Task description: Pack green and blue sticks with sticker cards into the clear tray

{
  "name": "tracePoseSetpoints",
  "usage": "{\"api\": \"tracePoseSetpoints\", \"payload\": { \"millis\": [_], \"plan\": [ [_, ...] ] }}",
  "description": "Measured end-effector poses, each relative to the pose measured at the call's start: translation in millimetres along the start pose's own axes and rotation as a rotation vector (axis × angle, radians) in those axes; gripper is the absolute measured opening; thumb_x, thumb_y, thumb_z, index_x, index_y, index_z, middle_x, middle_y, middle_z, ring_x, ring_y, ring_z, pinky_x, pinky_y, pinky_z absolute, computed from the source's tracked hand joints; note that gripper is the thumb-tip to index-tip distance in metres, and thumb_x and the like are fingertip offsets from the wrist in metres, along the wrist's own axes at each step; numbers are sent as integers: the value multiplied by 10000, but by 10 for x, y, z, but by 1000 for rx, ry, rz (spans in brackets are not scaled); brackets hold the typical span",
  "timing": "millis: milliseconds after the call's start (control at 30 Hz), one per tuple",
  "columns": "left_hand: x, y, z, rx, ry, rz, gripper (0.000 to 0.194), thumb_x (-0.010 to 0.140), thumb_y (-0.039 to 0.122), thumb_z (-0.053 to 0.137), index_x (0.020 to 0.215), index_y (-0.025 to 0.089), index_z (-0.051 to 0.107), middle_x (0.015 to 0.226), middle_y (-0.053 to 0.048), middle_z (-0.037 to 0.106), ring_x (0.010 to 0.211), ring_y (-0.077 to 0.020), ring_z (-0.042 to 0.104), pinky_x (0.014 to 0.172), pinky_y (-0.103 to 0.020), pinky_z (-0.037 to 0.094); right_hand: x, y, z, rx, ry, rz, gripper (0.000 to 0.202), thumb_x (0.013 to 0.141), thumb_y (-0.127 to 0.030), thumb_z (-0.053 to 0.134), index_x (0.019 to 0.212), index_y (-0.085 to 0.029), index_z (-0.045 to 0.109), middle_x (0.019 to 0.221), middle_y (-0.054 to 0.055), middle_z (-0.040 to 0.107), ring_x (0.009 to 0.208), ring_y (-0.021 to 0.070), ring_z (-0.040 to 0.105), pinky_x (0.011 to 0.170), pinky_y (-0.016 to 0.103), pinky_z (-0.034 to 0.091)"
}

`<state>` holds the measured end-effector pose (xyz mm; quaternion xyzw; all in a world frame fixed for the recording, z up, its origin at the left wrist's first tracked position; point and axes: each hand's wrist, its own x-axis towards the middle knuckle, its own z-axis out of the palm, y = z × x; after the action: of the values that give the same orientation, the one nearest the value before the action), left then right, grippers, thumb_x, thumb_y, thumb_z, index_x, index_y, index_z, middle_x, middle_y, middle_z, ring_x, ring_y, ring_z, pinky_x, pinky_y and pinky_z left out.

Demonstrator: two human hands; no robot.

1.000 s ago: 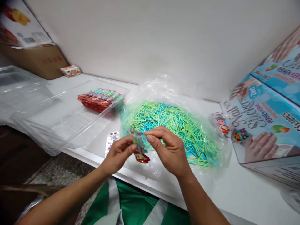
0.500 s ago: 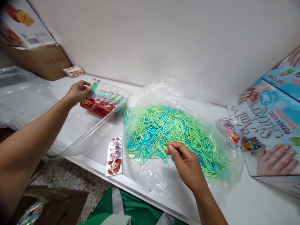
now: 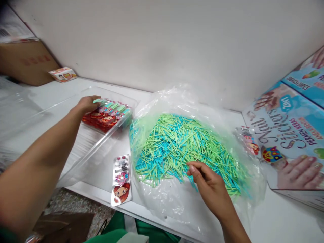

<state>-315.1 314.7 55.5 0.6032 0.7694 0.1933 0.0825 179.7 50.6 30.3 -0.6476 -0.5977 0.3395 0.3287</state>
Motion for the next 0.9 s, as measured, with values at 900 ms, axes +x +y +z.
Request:
{"api": "tracePoseSetpoints", "payload": {
  "millis": [900],
  "plan": [
    [-2965,458,908,-52,-121,-277,602,646,586,647,1080,182,543,946,-107,675,877,-278,629,639,-292,400,-484,-140,316,74,-316,-349,212,924,-334,453,904,-222,631,767,4,637,706,142,600,661,253,449]
  ]
}}
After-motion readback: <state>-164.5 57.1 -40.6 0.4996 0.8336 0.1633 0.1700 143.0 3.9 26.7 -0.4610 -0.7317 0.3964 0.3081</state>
